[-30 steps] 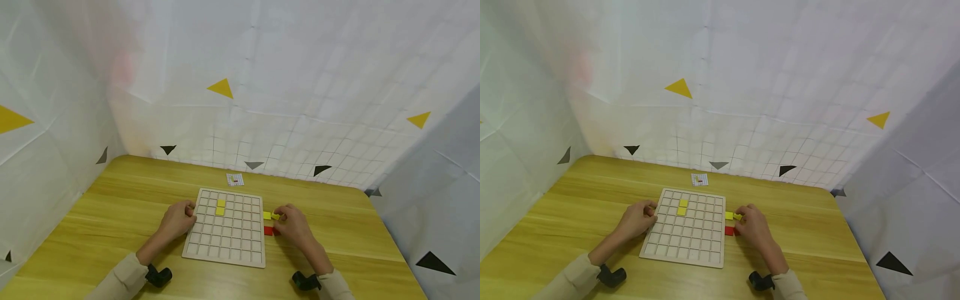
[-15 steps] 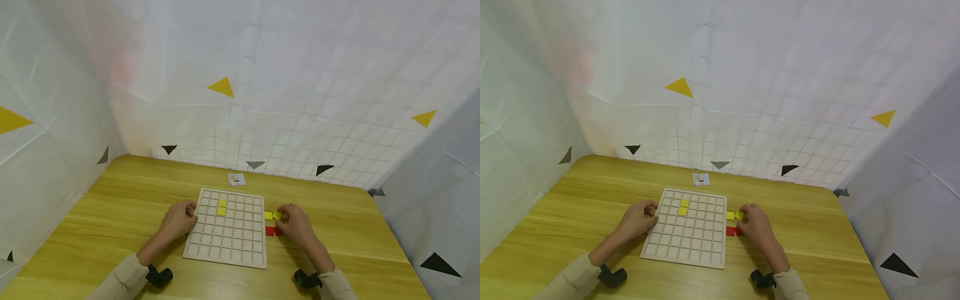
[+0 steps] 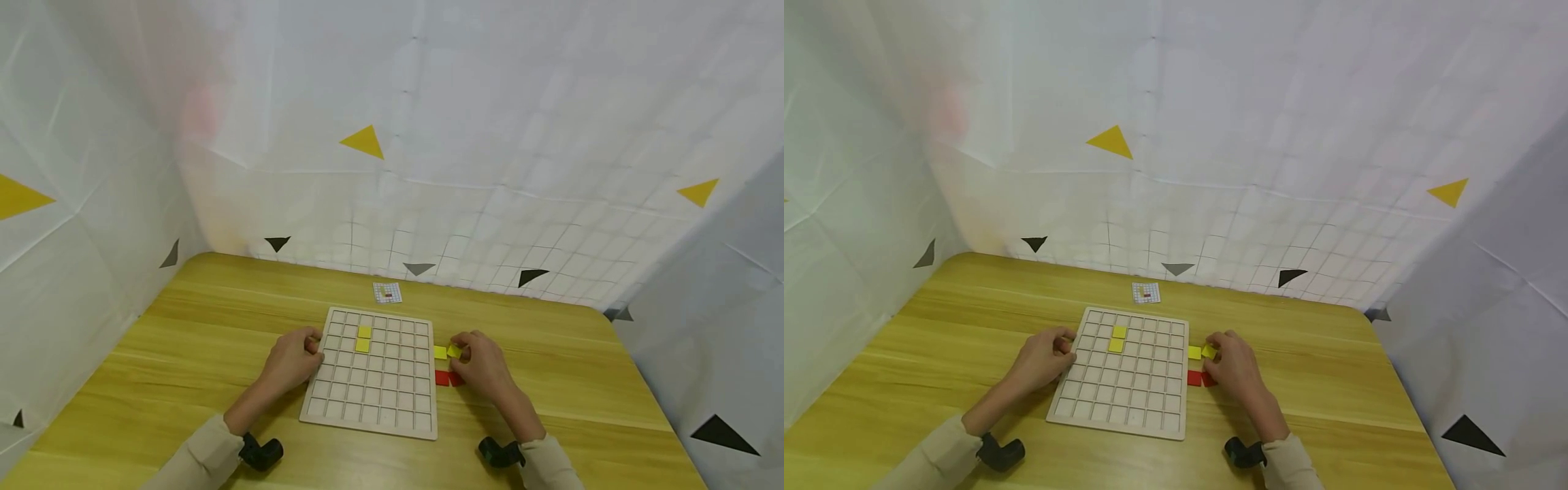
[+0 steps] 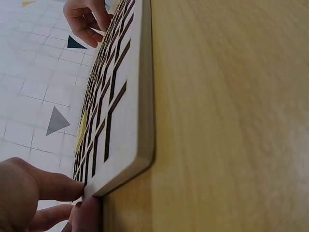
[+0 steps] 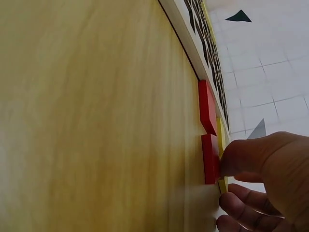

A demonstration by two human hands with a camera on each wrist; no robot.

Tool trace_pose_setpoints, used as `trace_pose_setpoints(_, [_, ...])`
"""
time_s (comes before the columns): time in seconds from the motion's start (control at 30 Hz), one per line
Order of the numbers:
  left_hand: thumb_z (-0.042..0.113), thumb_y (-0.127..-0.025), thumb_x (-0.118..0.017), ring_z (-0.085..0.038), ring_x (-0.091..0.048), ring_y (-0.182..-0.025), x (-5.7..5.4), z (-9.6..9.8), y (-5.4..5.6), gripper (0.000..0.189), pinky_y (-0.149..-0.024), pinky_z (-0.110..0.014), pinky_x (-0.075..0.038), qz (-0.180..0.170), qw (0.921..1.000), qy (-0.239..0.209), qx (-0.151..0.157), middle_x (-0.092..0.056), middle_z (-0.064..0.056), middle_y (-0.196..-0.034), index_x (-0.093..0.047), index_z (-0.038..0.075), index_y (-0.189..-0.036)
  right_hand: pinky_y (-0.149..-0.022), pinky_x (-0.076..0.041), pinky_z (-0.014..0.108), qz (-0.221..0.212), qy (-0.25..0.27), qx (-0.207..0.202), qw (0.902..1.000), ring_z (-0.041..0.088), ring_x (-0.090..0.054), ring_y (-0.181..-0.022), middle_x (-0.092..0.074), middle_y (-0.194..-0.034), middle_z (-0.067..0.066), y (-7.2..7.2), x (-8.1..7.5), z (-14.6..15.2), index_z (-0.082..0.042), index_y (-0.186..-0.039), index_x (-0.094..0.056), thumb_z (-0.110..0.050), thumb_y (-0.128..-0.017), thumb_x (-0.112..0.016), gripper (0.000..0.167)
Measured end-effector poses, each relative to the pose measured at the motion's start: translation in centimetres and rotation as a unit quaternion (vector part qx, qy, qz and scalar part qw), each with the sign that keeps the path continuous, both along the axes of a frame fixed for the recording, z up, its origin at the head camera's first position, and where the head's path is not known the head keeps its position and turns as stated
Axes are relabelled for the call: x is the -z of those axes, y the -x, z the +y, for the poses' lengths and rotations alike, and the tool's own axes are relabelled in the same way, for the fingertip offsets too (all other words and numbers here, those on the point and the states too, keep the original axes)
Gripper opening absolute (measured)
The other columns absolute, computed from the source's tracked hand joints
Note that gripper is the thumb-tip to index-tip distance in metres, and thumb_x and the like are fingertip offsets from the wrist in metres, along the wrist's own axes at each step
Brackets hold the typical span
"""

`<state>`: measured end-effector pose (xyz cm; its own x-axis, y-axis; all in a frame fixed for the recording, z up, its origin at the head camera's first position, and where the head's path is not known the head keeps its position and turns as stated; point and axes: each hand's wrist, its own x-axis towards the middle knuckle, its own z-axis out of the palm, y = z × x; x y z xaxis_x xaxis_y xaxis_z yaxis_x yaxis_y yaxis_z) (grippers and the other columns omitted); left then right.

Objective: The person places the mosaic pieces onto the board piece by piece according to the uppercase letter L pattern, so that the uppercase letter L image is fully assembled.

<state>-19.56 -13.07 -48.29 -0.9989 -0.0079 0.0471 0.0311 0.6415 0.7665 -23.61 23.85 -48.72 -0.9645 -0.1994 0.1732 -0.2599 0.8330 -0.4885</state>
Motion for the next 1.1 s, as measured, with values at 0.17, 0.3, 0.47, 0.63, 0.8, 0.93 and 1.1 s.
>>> trace_pose_setpoints(0.17, [0.004,-0.084,-0.071,-0.017,-0.054,-0.068,0.2,0.0,0.0,0.032,-0.058,-0.032,-0.043,-0.001,1.0000,0.000,-0.002,-0.062,-0.001,-0.082,-0.069,0.001,-0.115,-0.067,-0.052,0.035,0.000,0.007,-0.008,0.9999,0.015,-0.060,-0.077,-0.063,-0.096,0.004,-0.1,0.1,-0.1,-0.005,-0.108,-0.073,-0.007,-0.079,-0.078,0.029])
trace_pose_setpoints(0.3, [0.005,-0.084,-0.071,-0.017,-0.054,-0.068,0.4,0.1,0.0,0.033,-0.058,-0.032,-0.044,-0.005,1.0000,0.000,-0.002,-0.062,-0.001,-0.082,-0.068,0.001,-0.116,-0.066,-0.050,0.032,-0.006,0.007,-0.003,1.0000,0.014,-0.058,-0.076,-0.061,-0.095,0.002,-0.2,0.3,-0.1,-0.006,-0.107,-0.073,-0.008,-0.079,-0.078,0.028])
trace_pose_setpoints(0.47, [0.006,-0.084,-0.072,-0.017,-0.056,-0.070,0.4,0.0,0.0,0.033,-0.060,-0.033,-0.045,-0.005,1.0000,-0.001,0.001,-0.063,-0.002,-0.084,-0.069,0.001,-0.117,-0.062,-0.048,0.030,-0.002,0.011,-0.002,0.9999,0.014,-0.056,-0.074,-0.059,-0.095,0.004,-0.2,0.2,0.0,-0.005,-0.108,-0.073,-0.006,-0.080,-0.078,0.029])
trace_pose_setpoints(0.63, [0.006,-0.085,-0.072,-0.017,-0.056,-0.069,0.2,-0.1,0.1,0.033,-0.060,-0.033,-0.046,-0.005,1.0000,-0.001,0.003,-0.063,-0.002,-0.085,-0.068,0.002,-0.117,-0.061,-0.047,0.029,0.016,0.012,-0.004,0.9998,0.015,-0.055,-0.072,-0.060,-0.096,0.006,-0.2,0.0,0.2,-0.004,-0.106,-0.073,-0.004,-0.078,-0.077,0.028])
trace_pose_setpoints(0.8, [0.005,-0.086,-0.071,-0.016,-0.056,-0.068,0.0,-0.1,0.2,0.032,-0.059,-0.033,-0.045,-0.005,1.0000,0.000,0.007,-0.064,-0.003,-0.086,-0.068,0.002,-0.118,-0.060,-0.047,0.029,0.024,0.014,-0.004,0.9996,0.014,-0.055,-0.071,-0.060,-0.096,0.006,-0.5,-0.4,0.6,-0.004,-0.106,-0.073,-0.004,-0.078,-0.076,0.028])
trace_pose_setpoints(0.93, [0.005,-0.086,-0.070,-0.017,-0.056,-0.069,0.0,-0.1,0.2,0.032,-0.058,-0.033,-0.045,-0.010,0.9999,-0.003,0.005,-0.063,-0.004,-0.086,-0.068,0.001,-0.118,-0.060,-0.047,0.029,0.029,0.016,-0.005,0.9994,0.014,-0.055,-0.071,-0.060,-0.096,0.006,-0.8,-0.5,0.7,-0.003,-0.105,-0.073,-0.005,-0.077,-0.076,0.028])
trace_pose_setpoints(1.1, [0.005,-0.086,-0.070,-0.017,-0.056,-0.069,0.2,-0.2,0.2,0.032,-0.058,-0.032,-0.045,-0.011,0.9999,-0.004,0.004,-0.063,-0.004,-0.085,-0.068,0.001,-0.118,-0.060,-0.047,0.030,0.039,0.014,-0.002,0.9991,0.015,-0.053,-0.070,-0.060,-0.096,0.005,-1.3,-0.4,0.8,-0.004,-0.103,-0.073,-0.005,-0.077,-0.077,0.026])
